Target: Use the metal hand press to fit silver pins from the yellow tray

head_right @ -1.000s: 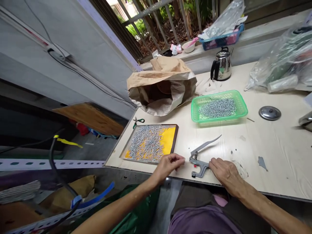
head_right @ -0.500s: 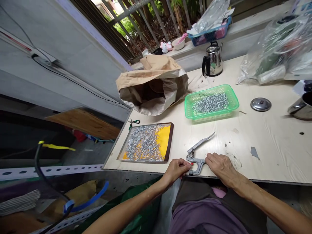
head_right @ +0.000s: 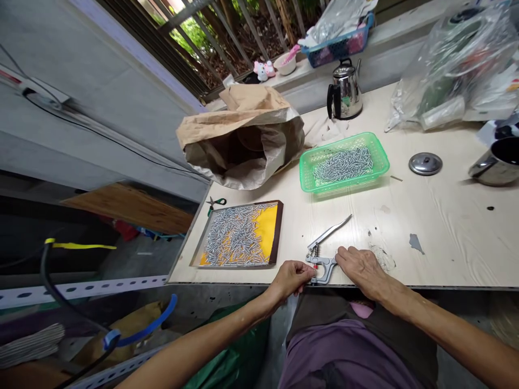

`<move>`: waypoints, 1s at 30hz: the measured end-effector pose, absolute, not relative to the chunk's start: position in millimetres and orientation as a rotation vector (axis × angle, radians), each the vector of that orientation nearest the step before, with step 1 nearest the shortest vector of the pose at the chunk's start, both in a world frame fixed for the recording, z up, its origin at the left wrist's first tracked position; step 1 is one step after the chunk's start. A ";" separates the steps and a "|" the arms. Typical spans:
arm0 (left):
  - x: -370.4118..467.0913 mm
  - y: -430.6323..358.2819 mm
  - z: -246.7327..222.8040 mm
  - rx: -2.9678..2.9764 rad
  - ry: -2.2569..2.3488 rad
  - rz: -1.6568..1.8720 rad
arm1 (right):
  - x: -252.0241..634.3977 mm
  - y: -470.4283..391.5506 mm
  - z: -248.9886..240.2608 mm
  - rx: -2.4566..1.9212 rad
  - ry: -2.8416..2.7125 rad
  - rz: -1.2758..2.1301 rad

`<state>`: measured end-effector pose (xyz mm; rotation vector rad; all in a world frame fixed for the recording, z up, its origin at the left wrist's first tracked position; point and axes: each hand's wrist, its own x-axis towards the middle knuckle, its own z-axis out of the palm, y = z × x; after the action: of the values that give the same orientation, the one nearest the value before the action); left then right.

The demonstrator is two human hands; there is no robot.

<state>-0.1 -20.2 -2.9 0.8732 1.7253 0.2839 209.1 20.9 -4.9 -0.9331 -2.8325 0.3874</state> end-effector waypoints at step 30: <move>24.3 5.4 -5.9 2.383 1.376 0.333 | 218.9 43.6 -15.6 -0.972 -2.762 0.335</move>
<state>24.3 5.4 -5.9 2.3835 1.3765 0.3330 218.9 43.6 -15.6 -0.9719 -2.7616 0.3346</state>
